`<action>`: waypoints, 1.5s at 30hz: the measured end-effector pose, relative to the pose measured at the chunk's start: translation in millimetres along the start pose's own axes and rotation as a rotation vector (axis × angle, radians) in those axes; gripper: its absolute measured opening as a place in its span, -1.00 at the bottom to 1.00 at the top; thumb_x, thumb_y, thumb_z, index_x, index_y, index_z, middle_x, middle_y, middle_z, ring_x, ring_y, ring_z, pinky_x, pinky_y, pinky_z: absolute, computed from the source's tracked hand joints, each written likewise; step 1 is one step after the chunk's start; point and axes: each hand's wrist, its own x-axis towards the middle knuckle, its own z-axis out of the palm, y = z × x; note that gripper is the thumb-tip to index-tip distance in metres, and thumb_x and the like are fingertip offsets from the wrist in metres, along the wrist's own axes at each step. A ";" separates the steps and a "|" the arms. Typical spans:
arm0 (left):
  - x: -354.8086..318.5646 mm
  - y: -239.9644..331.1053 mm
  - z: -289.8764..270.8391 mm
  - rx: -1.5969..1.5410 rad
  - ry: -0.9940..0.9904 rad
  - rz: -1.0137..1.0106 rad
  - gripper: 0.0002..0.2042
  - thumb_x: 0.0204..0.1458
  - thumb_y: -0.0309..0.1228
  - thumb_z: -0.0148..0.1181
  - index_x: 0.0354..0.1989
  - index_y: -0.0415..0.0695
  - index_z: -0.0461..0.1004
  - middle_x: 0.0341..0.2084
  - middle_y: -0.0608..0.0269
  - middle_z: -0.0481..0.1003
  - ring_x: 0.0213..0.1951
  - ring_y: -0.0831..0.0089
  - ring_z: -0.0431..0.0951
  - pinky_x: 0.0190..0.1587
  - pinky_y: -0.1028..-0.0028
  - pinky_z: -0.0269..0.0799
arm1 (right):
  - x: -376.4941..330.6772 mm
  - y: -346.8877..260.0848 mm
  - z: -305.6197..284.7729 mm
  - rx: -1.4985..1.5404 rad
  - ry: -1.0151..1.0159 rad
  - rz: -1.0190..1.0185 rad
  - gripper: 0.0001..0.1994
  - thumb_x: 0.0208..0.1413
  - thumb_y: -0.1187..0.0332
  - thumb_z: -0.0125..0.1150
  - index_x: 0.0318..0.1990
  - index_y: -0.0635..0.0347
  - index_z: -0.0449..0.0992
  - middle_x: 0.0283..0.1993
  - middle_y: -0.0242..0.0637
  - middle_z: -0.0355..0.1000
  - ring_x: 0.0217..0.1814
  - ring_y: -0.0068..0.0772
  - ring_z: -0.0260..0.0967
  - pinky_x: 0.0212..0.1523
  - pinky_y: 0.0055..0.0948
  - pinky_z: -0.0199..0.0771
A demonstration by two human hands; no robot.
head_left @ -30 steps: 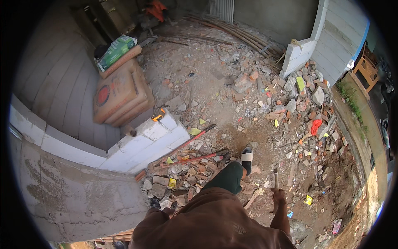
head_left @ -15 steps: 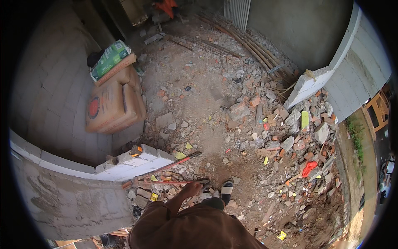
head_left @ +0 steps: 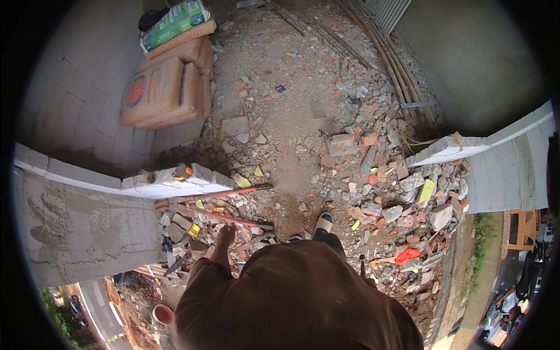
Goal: The person uses a hammer to adjust and secure metal rebar rods into a concrete structure. They then squat and tie the rebar together with wire, using a hammer to tighten the connections.
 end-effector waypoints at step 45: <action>772.3 769.6 -463.1 -0.935 0.401 0.252 -0.84 0.08 -0.40 0.14 -0.28 -0.25 0.41 -0.53 0.23 0.48 -0.54 0.50 0.48 -0.43 0.46 0.47 | 62.5 -1486.3 324.7 -0.828 -0.477 -1.379 -0.54 0.05 -0.05 0.13 -0.15 0.20 0.52 -0.25 -0.06 0.48 -0.14 -0.06 0.45 -0.10 -0.21 0.40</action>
